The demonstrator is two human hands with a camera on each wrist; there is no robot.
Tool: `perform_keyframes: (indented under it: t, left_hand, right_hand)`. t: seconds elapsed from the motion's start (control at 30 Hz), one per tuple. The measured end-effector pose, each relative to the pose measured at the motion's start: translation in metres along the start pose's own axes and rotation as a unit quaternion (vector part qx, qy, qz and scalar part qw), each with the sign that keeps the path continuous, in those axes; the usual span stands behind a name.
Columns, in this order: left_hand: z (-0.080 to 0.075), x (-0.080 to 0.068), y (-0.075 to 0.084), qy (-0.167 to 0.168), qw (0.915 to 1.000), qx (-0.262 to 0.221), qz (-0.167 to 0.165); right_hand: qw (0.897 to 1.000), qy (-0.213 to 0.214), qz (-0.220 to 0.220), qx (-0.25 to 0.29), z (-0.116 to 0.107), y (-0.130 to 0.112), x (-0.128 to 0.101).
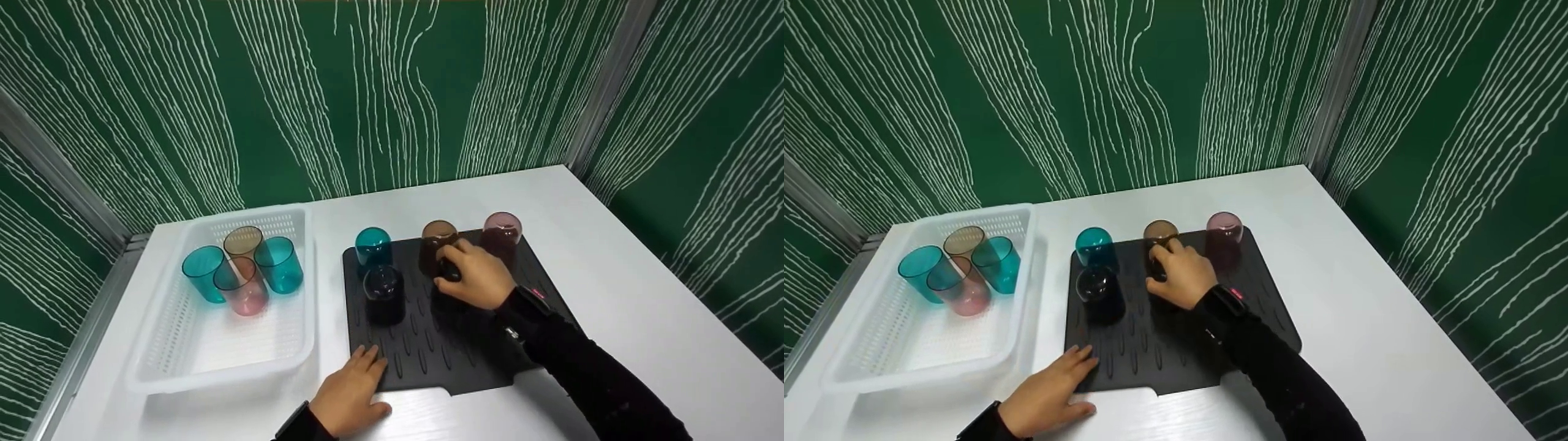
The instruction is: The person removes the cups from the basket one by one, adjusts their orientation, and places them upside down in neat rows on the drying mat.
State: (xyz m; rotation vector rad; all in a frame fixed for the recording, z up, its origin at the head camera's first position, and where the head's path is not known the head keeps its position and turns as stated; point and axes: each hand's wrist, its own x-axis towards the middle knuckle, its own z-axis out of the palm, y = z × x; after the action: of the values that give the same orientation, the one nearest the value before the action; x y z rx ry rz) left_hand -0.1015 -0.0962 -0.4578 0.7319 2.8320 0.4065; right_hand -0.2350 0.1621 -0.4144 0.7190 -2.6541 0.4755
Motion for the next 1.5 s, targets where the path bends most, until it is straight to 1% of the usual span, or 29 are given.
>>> perform_keyframes:
  t: [0.1, 0.23, 0.57, 0.73, 1.17, 1.3, 1.37, 1.5]
  left_hand:
    - [0.001, 0.0, 0.0, -0.019, 0.9998, -0.003, 0.003]
    - [0.003, 0.0, 0.0, -0.024, 0.9997, -0.003, 0.003]
    - [0.005, 0.0, -0.001, -0.008, 0.9999, 0.01, 0.006]
    - [0.006, 0.0, -0.002, -0.01, 0.9999, 0.006, 0.005]
    - [0.006, 0.0, -0.003, -0.009, 0.9999, 0.0, 0.009]
    - [0.004, 0.0, -0.002, -0.014, 0.9999, -0.004, 0.007]
    - [0.004, 0.0, -0.002, -0.015, 0.9999, -0.004, 0.007]
    - [0.005, -0.001, -0.003, -0.013, 0.9999, -0.003, 0.006]
  right_hand:
    - [1.0, -0.01, 0.002, -0.009, 0.008, 0.0, 0.001]
    - [1.0, -0.021, 0.006, -0.02, 0.016, 0.0, 0.001]
    - [0.999, -0.034, 0.017, -0.023, 0.024, -0.002, 0.002]
    - [0.999, -0.038, 0.024, -0.021, 0.025, -0.002, 0.002]
    - [0.999, -0.027, 0.041, -0.007, 0.023, -0.004, 0.001]
    - [0.999, -0.004, 0.045, -0.004, 0.021, -0.006, 0.001]
    - [0.999, 0.02, 0.048, 0.001, 0.019, -0.008, 0.002]
    - [0.995, 0.085, 0.051, 0.017, 0.015, -0.018, 0.005]
